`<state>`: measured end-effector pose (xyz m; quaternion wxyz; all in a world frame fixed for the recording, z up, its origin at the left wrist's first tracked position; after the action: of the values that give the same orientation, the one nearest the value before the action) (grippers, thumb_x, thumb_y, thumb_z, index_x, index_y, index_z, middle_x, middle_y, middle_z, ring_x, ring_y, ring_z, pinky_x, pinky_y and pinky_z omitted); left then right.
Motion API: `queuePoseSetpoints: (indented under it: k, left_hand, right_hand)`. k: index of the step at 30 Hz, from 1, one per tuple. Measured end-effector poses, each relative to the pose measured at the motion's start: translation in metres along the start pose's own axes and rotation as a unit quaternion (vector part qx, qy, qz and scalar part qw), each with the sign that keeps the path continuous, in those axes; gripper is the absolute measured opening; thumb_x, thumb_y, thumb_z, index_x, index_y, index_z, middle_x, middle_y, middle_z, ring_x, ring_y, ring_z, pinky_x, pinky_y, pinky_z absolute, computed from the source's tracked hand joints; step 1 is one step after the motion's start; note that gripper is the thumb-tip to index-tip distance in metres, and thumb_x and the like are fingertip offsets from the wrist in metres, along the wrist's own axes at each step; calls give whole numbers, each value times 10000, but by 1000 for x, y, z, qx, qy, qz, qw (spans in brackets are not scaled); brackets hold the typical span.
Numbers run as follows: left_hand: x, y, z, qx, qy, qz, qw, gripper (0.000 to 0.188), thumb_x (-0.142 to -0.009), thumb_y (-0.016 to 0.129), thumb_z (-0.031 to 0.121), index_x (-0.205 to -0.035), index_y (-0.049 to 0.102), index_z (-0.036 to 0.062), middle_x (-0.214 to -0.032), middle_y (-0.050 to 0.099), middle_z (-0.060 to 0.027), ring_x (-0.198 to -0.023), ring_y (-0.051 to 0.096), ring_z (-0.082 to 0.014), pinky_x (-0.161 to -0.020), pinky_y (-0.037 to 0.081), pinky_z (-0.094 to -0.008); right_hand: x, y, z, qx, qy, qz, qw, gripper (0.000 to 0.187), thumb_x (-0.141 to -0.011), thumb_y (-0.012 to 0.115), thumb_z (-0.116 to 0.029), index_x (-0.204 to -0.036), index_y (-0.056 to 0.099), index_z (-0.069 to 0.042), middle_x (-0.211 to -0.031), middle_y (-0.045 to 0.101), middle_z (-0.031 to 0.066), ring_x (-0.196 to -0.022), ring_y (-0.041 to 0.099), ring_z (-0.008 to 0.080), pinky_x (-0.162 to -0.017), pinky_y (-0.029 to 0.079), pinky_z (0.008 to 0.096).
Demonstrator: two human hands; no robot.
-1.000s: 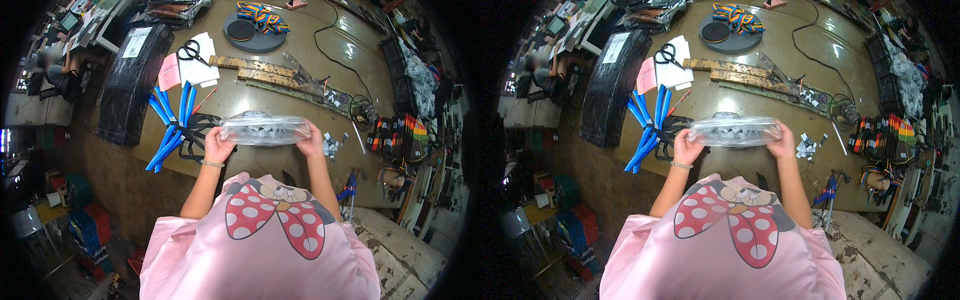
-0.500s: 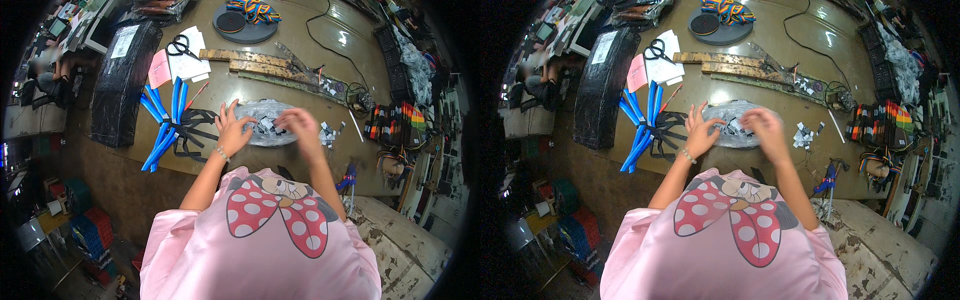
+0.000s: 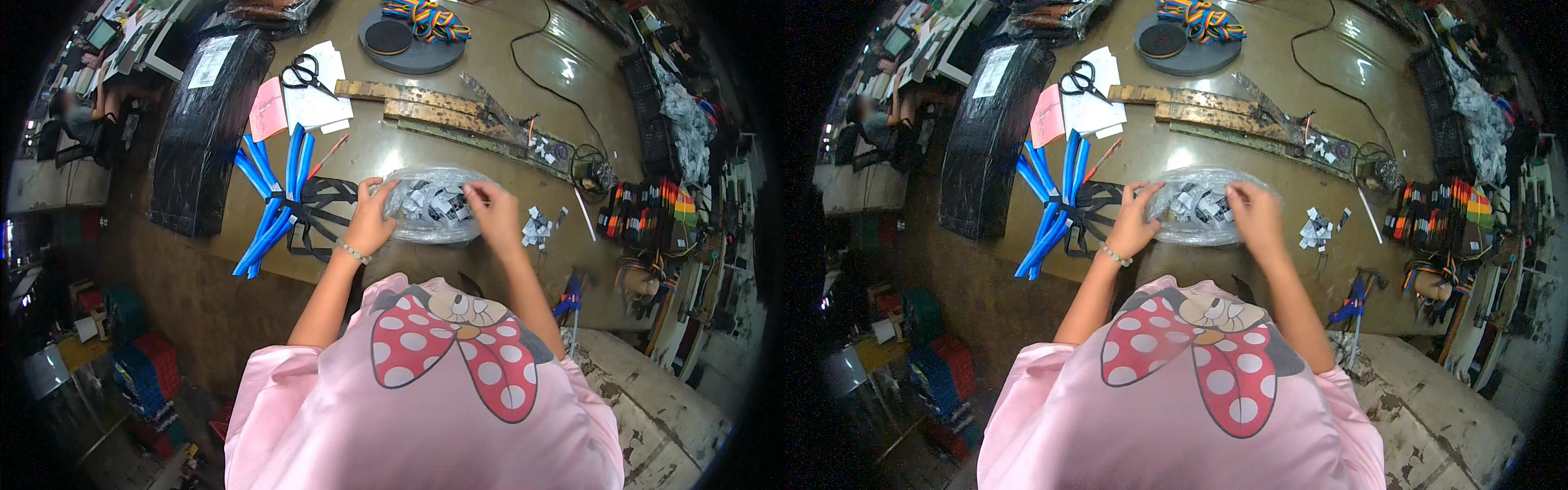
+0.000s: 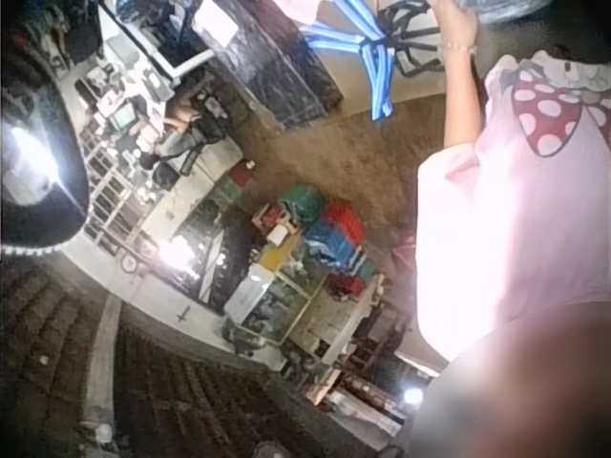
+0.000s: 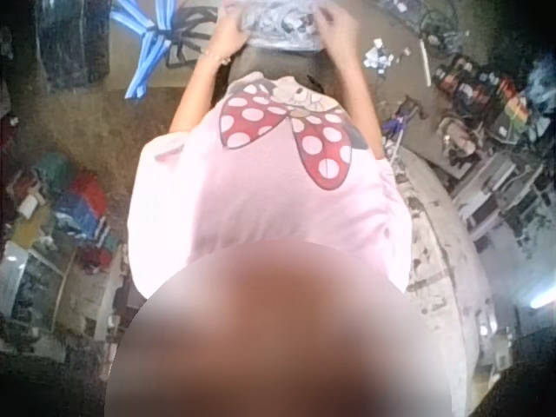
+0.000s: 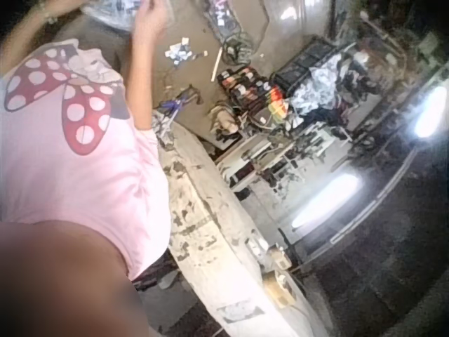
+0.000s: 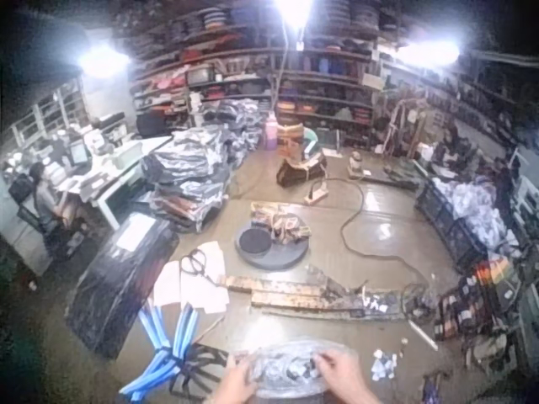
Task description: The person opens a plastic bag and removes small white cable segments. They place the segments on a wooden jig, align them, and use a hot glue gun to bond them. The person repeats this process for several segments, then stores the bag and retrieves more materials from a drawer.
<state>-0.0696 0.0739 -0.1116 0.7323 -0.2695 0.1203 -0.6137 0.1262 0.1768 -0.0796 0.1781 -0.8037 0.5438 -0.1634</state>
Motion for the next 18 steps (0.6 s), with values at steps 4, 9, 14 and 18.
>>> queuePoseSetpoints:
  k: [4, 9, 14, 18]
  left_hand:
    - [-1, 8, 8, 13, 7, -31, 999, 687, -641, 554, -96, -1283, 471, 134, -1246, 336, -181, -1051, 486, -329, -798, 465, -333]
    - [2, -4, 21, -48, 63, 44, 996, 622, -653, 568, -69, -1256, 476, 49, -1218, 366, -183, -1044, 494, -340, -861, 435, -351]
    - [12, -15, 10, -7, 21, 56, 998, 575, -662, 574, -48, -1229, 483, -16, -1170, 393, -191, -1064, 479, -338, -887, 419, -348]
    - [10, -23, 20, -48, 49, 88, 994, 671, -672, 545, -61, -1323, 411, 31, -1153, 389, -203, -1028, 488, -337, -841, 436, -348]
  right_hand:
    - [1, 32, 11, -120, 82, -160, 976, 251, -813, 646, -209, -931, 641, 12, -778, 667, 128, -707, 644, 198, -669, 507, 343]
    - [18, 90, 18, 178, -6, -165, 970, 287, -796, 650, -272, -999, 632, -69, -739, 656, 135, -706, 650, 278, -637, 506, 382]
    - [12, 75, 23, 185, -29, -117, 975, 221, -788, 650, -270, -945, 663, -115, -639, 602, 105, -613, 598, 282, -575, 466, 384]
    - [13, 48, 3, 51, -47, -145, 987, 186, -768, 663, -194, -925, 678, -94, -579, 507, 53, -522, 468, 210, -521, 393, 335]
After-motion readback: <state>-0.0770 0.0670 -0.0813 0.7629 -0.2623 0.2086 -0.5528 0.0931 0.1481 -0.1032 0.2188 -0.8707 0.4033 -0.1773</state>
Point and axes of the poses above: each hand's wrist, its own x-axis away from the middle knuckle, its own y-axis out of the palm, z = x × y, the point moved 10 cm from there along -x, towards the middle knuckle
